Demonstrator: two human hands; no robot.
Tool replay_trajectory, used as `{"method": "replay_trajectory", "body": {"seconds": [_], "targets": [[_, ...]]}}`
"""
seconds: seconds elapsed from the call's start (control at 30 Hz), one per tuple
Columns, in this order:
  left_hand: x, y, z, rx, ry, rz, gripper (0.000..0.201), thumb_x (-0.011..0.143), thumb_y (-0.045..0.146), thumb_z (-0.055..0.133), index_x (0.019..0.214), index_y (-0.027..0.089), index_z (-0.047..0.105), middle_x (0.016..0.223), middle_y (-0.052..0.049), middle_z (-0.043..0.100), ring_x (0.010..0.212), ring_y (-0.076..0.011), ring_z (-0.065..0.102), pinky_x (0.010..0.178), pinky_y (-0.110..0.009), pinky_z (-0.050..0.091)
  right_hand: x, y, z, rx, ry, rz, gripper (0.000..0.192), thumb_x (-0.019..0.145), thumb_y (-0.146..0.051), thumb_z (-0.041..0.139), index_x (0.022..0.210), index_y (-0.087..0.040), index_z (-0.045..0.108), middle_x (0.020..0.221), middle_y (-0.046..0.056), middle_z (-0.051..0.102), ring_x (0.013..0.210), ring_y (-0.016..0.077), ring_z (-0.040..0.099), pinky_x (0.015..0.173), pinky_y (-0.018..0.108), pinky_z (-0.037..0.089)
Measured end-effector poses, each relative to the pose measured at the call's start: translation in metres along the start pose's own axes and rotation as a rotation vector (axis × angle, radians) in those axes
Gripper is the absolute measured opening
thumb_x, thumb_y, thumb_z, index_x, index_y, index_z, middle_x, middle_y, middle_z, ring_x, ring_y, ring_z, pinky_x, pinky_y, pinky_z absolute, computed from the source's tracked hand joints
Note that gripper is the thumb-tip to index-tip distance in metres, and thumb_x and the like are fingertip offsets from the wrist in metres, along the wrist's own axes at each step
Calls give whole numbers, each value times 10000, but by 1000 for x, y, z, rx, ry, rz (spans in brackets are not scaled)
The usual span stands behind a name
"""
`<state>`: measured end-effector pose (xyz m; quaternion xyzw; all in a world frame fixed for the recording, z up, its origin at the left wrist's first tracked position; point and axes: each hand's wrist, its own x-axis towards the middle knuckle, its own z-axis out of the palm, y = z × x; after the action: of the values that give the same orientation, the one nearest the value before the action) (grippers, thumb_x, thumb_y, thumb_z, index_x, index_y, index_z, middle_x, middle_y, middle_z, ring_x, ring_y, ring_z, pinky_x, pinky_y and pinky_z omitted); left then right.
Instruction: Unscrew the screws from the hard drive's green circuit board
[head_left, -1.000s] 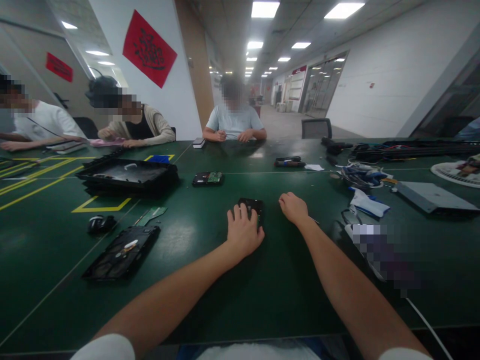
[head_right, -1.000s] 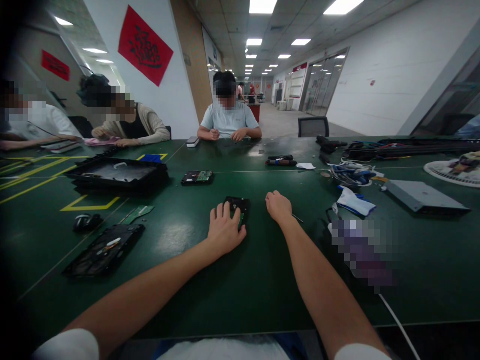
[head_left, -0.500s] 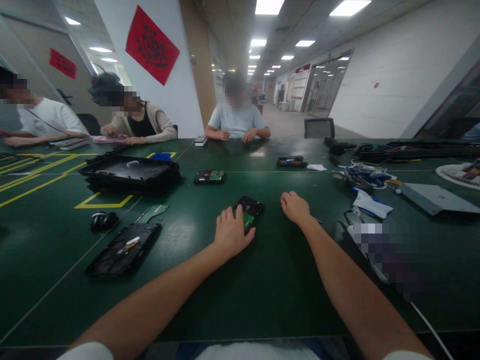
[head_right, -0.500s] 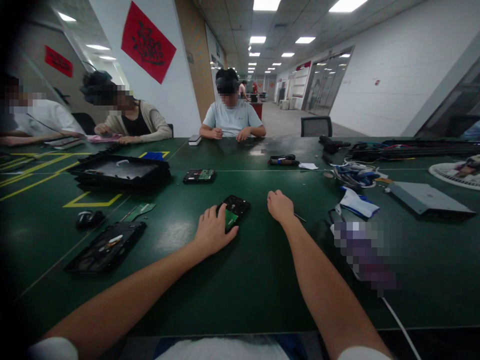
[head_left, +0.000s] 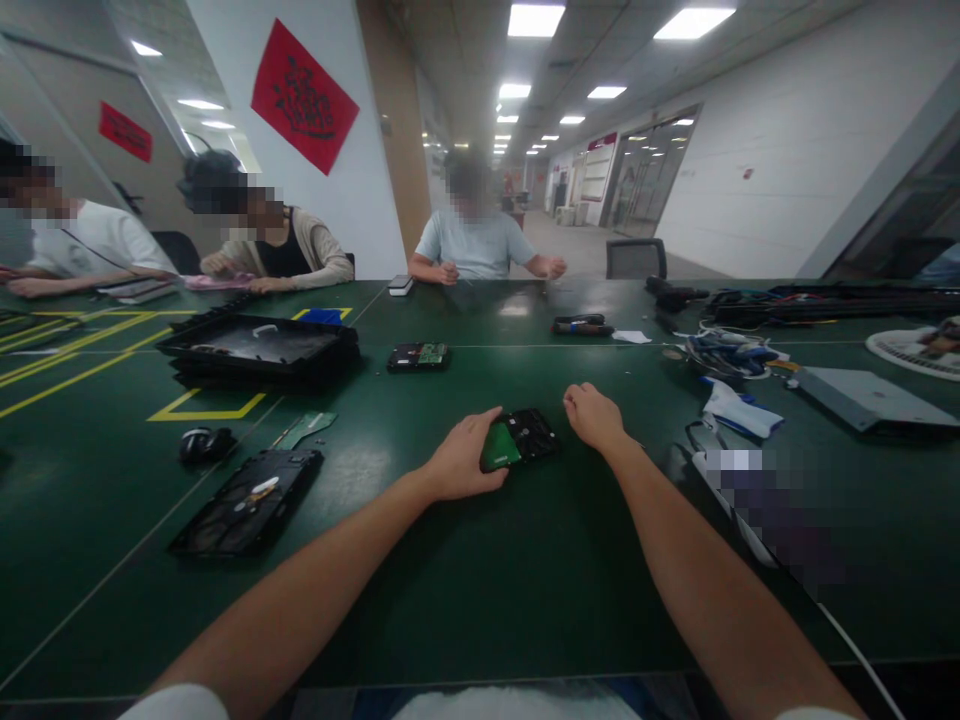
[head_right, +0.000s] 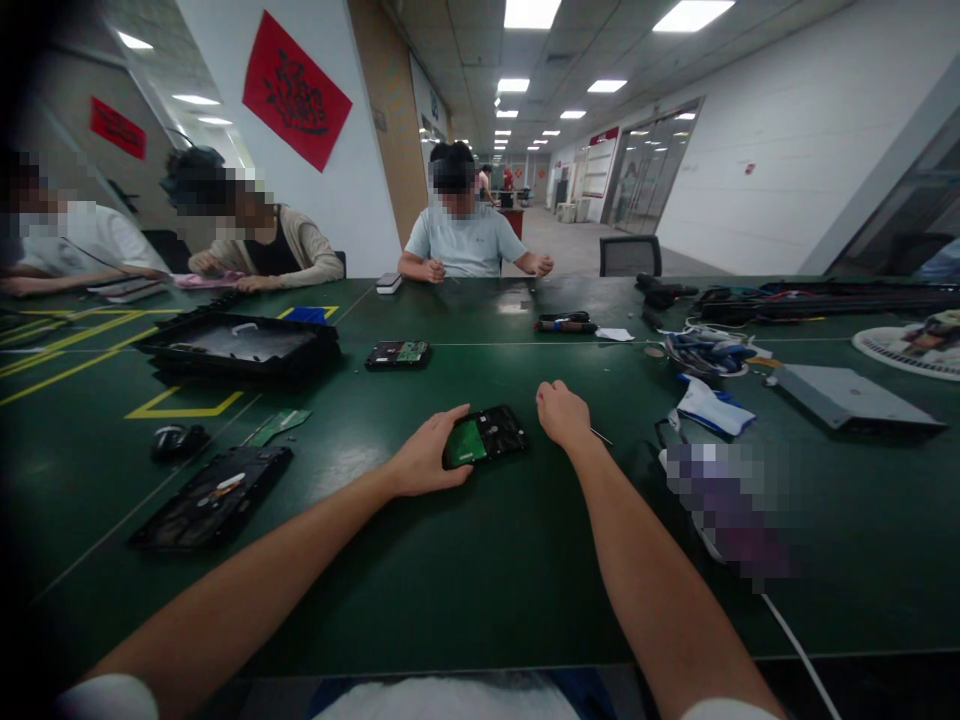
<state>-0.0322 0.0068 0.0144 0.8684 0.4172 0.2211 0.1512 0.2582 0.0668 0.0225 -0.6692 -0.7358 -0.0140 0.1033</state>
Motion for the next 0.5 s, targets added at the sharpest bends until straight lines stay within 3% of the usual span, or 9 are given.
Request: {"method": "replay_trajectory", "body": {"seconds": [0.13, 0.27, 0.5], "targets": [[-2, 2, -1, -80, -83, 67, 1024, 758, 430, 732, 1605, 213, 200, 1605, -121, 388, 1473, -323, 386, 1230, -486, 331, 0, 2, -2, 6, 4, 10, 299, 1052, -357, 394, 1149, -214, 638, 1181, 106, 633, 971, 212, 628, 768, 303, 460], [-5, 2, 2, -20, -47, 35, 1045, 748, 472, 746, 1602, 198, 210, 1636, -142, 321, 1517, -343, 295, 1251, -510, 274, 2, 13, -4, 12, 6, 62, 309, 1051, -361, 395, 1167, -202, 633, 1216, 123, 634, 1023, 230, 634, 822, 321, 463], [-9, 2, 5, 6, -4, -26, 1036, 761, 512, 734, 1594, 179, 216, 1561, -166, 431, 1435, -357, 411, 1213, -528, 305, 4, 34, 2, 6, -27, 186, 287, 1017, -331, 440, 1126, -170, 652, 1164, 142, 650, 996, 256, 654, 795, 352, 482]]}}
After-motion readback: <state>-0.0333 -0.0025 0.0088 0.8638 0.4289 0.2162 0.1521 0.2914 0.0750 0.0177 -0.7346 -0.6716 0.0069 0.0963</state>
